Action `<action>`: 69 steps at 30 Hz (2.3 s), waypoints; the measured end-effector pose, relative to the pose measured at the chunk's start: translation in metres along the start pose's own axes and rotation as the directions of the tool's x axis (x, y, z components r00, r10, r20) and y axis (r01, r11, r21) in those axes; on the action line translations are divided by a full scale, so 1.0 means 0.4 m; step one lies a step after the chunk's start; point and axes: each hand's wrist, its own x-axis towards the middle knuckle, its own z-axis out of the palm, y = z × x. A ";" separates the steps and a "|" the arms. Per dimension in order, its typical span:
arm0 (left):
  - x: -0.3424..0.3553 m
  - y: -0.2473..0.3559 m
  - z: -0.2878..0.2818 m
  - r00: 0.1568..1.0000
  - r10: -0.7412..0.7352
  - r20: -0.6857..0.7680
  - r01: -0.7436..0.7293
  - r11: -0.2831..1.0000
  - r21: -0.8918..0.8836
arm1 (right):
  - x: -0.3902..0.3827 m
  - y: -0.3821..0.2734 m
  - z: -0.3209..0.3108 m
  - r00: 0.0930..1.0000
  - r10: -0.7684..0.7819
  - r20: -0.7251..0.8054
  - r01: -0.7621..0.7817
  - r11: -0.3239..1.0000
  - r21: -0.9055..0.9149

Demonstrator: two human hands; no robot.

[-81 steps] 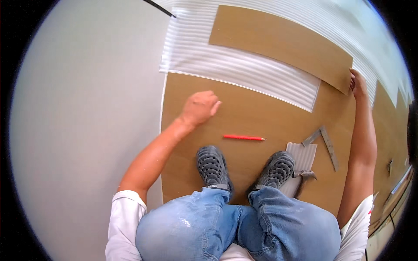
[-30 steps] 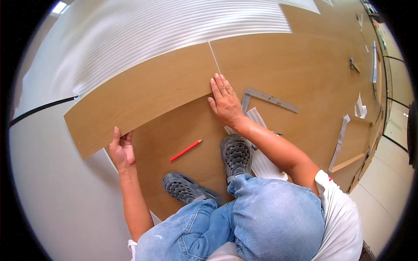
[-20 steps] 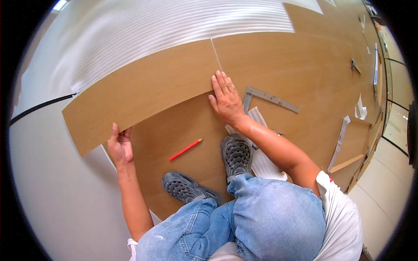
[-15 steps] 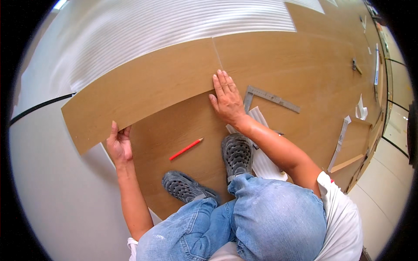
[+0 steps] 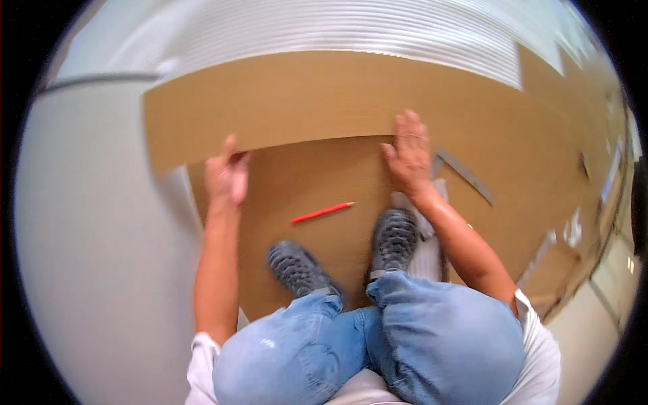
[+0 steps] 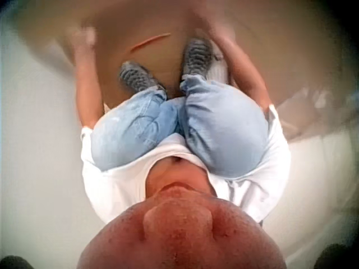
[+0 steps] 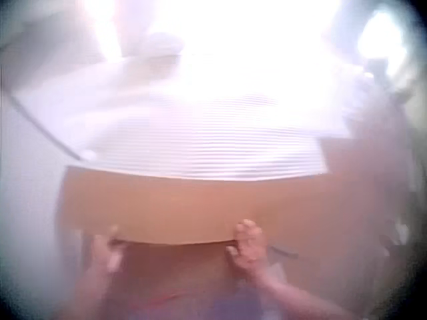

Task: The person marks flooring planks with a pencil and L-square, uses a hammer to tap pieces into place, and measures around a wall corner before taking a plank to a table saw to mark it for a custom cut.

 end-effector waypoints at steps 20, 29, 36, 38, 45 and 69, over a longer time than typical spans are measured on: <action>0.044 -0.066 -0.015 0.975 -0.170 -0.146 0.179 0.982 0.051 | 0.000 -0.014 -0.018 0.993 -0.074 0.087 0.089 0.978 -0.188; 0.039 -0.064 -0.006 0.966 -0.164 -0.201 0.181 0.981 0.071 | -0.002 -0.028 -0.016 0.993 -0.071 0.096 0.088 0.979 -0.186; 0.060 -0.051 0.009 0.948 -0.264 -0.180 0.296 0.938 0.182 | -0.003 -0.026 -0.032 0.993 -0.042 0.110 0.065 0.974 -0.215; 0.071 -0.068 0.042 0.955 -0.261 -0.139 0.285 0.939 0.193 | -0.007 0.013 -0.022 0.993 -0.021 0.118 0.048 0.972 -0.229; 0.061 -0.061 -0.020 0.937 -0.250 -0.245 0.316 0.907 0.280 | 0.006 -0.010 0.007 0.992 0.027 0.125 -0.008 0.989 -0.144; 0.057 -0.060 0.003 0.934 -0.247 -0.258 0.330 0.874 0.357 | 0.000 -0.010 -0.011 0.996 -0.041 0.080 0.053 0.987 -0.151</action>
